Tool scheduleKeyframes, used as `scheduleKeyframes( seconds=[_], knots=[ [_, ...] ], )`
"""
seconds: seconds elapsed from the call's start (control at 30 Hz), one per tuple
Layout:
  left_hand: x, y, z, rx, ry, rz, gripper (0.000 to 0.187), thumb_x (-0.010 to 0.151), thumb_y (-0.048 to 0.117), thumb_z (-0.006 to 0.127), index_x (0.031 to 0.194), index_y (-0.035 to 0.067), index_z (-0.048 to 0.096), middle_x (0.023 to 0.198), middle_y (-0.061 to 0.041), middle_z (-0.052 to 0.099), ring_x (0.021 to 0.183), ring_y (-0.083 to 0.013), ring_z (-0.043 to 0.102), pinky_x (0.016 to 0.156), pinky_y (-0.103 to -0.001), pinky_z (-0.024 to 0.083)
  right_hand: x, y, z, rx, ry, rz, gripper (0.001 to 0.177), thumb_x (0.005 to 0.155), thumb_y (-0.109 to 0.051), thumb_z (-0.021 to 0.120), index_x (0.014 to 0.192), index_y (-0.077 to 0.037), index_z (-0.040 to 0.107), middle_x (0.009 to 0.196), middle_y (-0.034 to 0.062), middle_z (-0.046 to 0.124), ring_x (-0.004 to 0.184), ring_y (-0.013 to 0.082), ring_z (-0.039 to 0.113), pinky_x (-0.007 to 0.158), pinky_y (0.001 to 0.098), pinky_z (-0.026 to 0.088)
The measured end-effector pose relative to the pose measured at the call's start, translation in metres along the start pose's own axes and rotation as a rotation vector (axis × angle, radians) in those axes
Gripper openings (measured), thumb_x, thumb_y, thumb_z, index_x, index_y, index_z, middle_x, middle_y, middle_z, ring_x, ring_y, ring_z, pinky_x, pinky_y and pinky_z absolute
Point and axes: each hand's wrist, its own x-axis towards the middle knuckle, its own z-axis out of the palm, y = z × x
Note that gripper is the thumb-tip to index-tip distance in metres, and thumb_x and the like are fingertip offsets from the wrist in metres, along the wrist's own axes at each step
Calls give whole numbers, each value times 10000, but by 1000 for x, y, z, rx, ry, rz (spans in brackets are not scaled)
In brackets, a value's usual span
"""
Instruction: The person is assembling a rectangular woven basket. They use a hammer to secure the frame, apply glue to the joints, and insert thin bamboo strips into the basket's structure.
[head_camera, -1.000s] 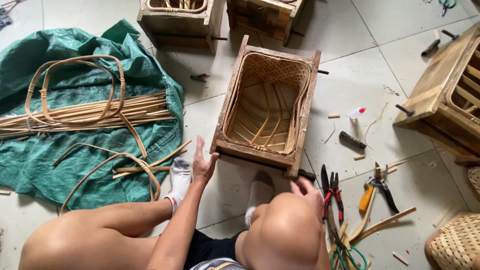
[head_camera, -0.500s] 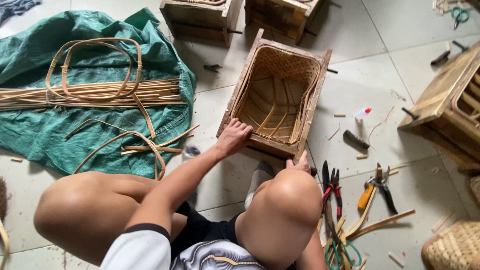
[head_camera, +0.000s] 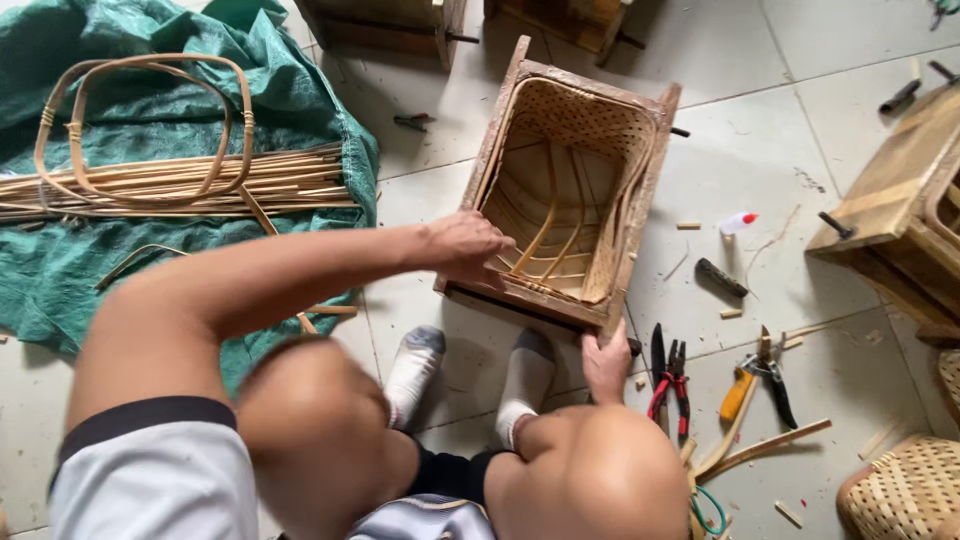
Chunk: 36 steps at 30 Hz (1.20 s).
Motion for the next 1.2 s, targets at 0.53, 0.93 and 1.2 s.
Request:
scheduleKeyframes(
  seconds=[0.53,0.93,1.2],
  knots=[
    [27,7,106,-201,434,64,388,828,390,740,994,63,614,892,-111,681,902,-293,665,863,-433,479,-11,-31,-6,-7,32,97,413,874,-63,637,1281,6,621,989,219,735,923,337,726,836,429,544],
    [39,19,112,-224,577,181,323,926,263,703,1178,76,623,975,-113,702,898,-304,690,785,-419,554,-22,-25,-15,152,-32,73,522,894,-49,636,1406,19,562,1217,165,720,1116,226,671,982,360,541],
    [36,33,78,-111,450,135,450,918,346,766,1252,73,634,979,-101,689,911,-257,682,789,-385,542,-24,58,-114,114,51,433,442,941,-198,694,1337,-6,665,1214,147,746,1069,204,723,939,315,576]
  ],
)
